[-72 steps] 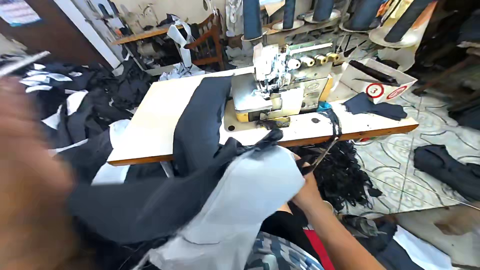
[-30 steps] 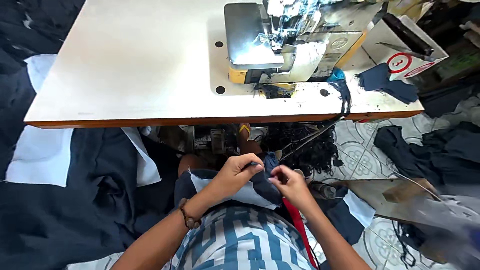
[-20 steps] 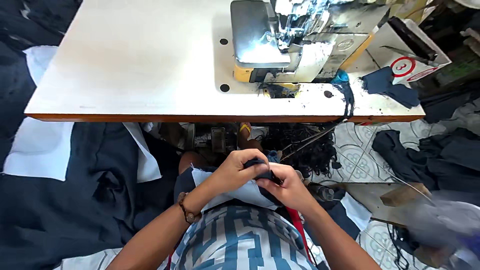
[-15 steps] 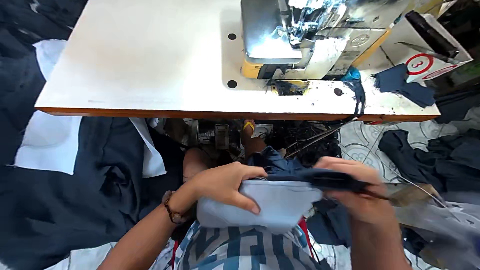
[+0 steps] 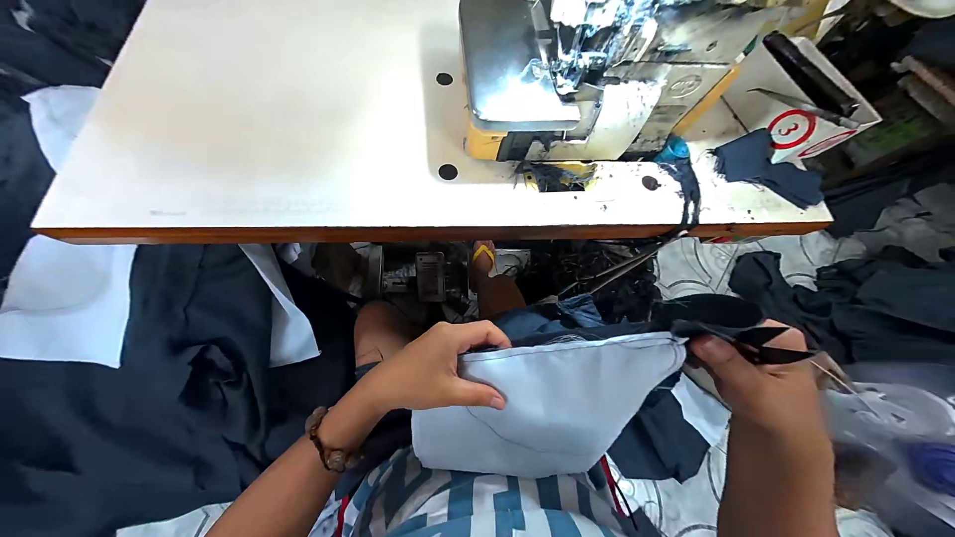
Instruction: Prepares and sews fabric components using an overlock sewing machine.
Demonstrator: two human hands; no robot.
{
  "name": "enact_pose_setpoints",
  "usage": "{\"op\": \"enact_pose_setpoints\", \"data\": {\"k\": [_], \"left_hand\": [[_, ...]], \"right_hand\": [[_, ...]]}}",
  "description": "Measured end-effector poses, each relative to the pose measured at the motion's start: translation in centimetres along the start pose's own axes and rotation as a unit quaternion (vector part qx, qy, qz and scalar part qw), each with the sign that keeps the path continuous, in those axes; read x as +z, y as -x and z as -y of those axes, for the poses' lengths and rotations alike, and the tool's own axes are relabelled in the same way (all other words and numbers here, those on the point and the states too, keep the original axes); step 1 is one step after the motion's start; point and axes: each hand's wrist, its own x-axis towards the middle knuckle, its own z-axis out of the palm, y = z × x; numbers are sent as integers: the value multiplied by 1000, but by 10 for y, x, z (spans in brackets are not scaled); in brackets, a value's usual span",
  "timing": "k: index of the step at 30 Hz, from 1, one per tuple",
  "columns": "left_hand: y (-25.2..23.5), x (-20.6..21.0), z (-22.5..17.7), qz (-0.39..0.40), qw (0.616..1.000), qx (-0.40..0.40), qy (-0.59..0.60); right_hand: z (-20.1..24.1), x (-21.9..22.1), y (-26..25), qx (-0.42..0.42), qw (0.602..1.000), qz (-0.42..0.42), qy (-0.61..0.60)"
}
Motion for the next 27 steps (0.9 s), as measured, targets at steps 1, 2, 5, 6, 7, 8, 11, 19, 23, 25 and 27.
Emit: {"op": "enact_pose_setpoints", "data": {"k": [1,2,5,6,7,8,11,19,23,25,27], "left_hand": [[0,0,-1,2,999,-29,-12],[0,0,-3,11,998,-57,-27],[-3,0,-6,25,994,-78,-67],[-4,2,-6,10,996,-57,-68],[-5,2,-7,-8,998,-31,-58],[-6,2,-8,-20,999,-4,-40],[-9,5,-10,-54,998,35,-23],[1,6,9,-211,977,10,-39],[-2,10,21,-274,961,-33,3],[-7,17,27,-282,958,-49,25],[-12,29,32,-254,965,-57,26]], "right_hand": [[-1,1,0,-3,1000,4,10],[-2,2,-1,-4,1000,9,19],[-7,7,-1,5,999,20,25],[-8,9,0,16,1000,15,22],[-11,11,1,31,999,3,21],[-15,12,2,48,999,-9,20],[-27,11,10,114,992,-58,-2],[-21,-1,19,175,972,-150,-39],[-47,-2,26,240,957,-161,-36],[-71,-1,37,308,938,-158,-10],[-99,1,53,368,920,-105,86]]}}
